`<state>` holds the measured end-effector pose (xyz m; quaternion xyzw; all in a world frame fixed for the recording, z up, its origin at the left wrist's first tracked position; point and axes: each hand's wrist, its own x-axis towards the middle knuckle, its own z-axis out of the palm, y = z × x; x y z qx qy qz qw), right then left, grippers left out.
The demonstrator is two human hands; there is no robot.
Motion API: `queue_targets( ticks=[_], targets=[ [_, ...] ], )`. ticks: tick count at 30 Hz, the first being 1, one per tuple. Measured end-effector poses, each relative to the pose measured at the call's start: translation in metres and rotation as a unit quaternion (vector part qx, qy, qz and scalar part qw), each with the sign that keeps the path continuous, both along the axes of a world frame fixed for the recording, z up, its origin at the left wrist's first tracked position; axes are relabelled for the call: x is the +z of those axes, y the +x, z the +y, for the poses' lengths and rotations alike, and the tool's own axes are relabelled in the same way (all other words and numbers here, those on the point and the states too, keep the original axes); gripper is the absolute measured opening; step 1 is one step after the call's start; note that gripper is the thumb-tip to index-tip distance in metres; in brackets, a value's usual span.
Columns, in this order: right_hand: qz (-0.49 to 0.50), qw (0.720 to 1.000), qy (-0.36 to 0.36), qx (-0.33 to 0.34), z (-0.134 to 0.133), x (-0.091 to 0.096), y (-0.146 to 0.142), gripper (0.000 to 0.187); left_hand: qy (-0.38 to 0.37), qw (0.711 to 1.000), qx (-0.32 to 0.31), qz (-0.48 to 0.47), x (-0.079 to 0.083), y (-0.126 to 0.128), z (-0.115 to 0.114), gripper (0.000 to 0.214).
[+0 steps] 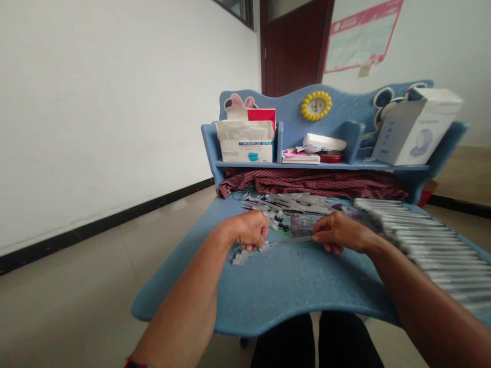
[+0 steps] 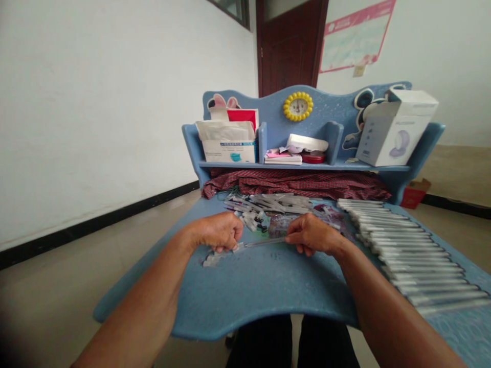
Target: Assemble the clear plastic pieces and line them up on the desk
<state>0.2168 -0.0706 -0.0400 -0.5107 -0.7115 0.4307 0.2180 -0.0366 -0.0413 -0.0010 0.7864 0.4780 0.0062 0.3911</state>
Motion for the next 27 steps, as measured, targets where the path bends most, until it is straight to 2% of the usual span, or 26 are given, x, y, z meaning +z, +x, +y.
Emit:
queue_targets(
  ticks=[8, 13, 20, 24, 27],
  targets=[
    [0.010, 1.000, -0.021, 0.015, -0.003, -0.002, -0.009, 0.019, 0.030, 0.999, -0.003, -0.011, -0.007, 0.002, 0.001, 0.015],
    [0.021, 0.999, -0.034, 0.013, -0.004, -0.002, -0.010, 0.019, 0.013, 1.000, 0.005, 0.001, -0.007, 0.001, 0.003, 0.014],
    [0.035, 0.999, -0.041, 0.010, -0.004, -0.004, -0.011, 0.019, 0.002, 0.999, -0.008, -0.033, -0.010, 0.001, 0.003, 0.013],
    [0.040, 0.998, -0.037, 0.010, -0.005, -0.005, -0.015, 0.018, -0.004, 1.000, 0.009, -0.015, -0.007, 0.002, 0.002, 0.014],
    [0.065, 0.997, -0.040, 0.007, -0.006, -0.004, -0.015, 0.019, -0.014, 0.999, 0.009, -0.044, -0.002, 0.001, 0.002, 0.010]
  ],
)
